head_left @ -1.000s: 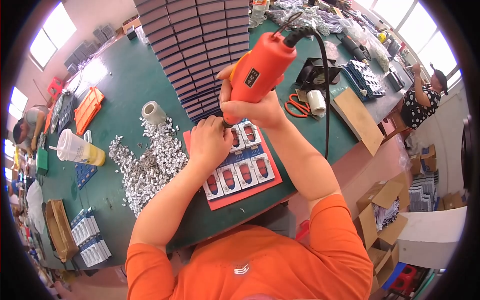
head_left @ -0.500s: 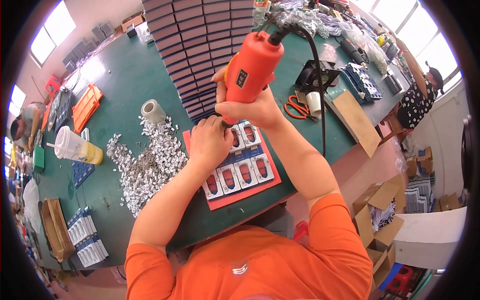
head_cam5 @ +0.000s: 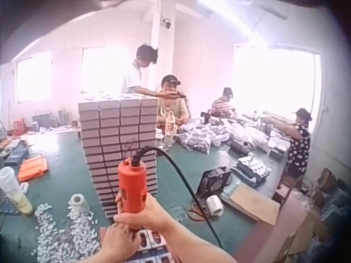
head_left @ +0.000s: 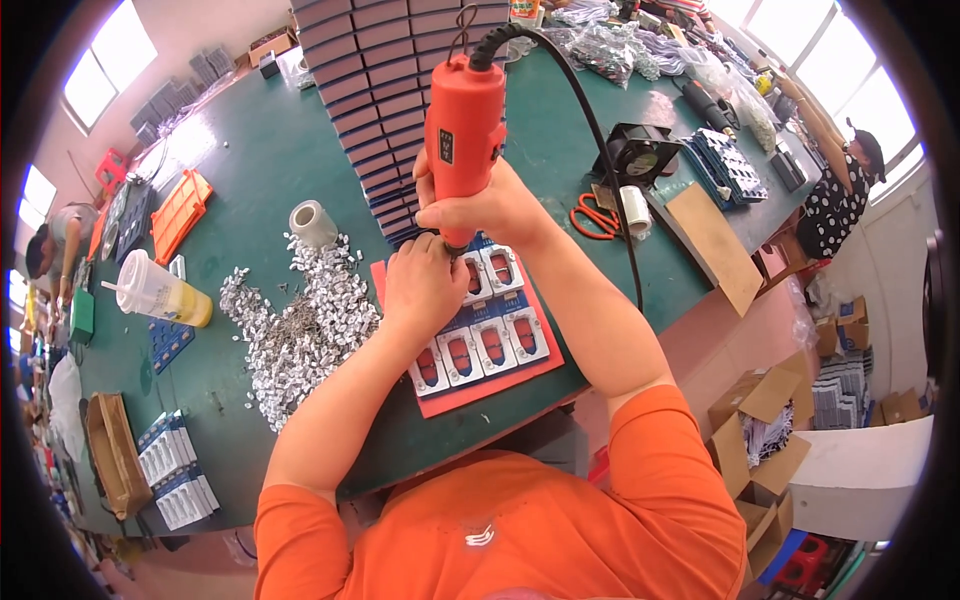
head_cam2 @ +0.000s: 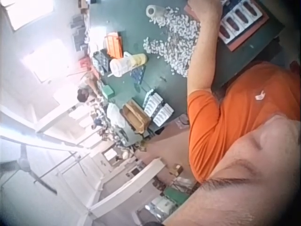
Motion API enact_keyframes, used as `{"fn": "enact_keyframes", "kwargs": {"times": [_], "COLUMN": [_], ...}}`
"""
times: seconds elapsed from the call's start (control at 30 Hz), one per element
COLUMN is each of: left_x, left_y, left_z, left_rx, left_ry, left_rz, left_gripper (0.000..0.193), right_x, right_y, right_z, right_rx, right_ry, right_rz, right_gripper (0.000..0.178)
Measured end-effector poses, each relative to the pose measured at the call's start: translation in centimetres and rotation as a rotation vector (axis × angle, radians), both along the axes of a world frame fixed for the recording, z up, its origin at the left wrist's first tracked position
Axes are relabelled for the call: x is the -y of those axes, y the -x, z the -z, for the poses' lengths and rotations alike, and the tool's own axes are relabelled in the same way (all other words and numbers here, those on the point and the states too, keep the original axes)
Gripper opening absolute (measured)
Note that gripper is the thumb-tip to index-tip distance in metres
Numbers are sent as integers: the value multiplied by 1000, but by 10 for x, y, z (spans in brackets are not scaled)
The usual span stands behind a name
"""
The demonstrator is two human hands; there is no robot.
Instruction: The person fastens components onto small electronic boards using an electric screwdriver to drive screws.
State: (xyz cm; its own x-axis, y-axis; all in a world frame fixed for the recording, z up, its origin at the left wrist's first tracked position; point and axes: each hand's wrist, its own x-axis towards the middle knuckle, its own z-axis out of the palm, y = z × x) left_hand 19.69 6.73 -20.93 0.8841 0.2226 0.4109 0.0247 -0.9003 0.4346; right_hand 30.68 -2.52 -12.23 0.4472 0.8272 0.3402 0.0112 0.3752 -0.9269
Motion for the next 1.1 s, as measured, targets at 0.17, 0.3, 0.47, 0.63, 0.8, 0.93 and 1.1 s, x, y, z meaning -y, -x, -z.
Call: {"fn": "enact_keyframes", "kwargs": {"times": [0.17,0.3,0.47,0.63,0.8,0.93,1.1], "left_x": [0,-5,-46,-86,-71,-62,-66], "left_y": [3,7,67,168,188,176,169], "left_z": [0,-1,-44,-36,-20,-15,-18], "left_rx": [9,40,231,-83,-86,-101,-205], "left_ry": [16,36,238,315,139,-9,-24], "left_rz": [-2,-19,85,36,120,169,140], "left_gripper": [17,16,12,7,8,8,7], "right_x": [0,6,57,101,111,114,122], "right_y": [3,6,15,46,79,90,95], "right_z": [2,1,0,15,20,18,21], "right_rx": [-35,-29,6,-33,-44,-38,-46], "right_ry": [-6,-67,-384,-442,-530,-519,-493], "right_rz": [-35,-48,76,0,-56,-62,-38], "right_gripper": [43,45,53,63,63,63,62]}}
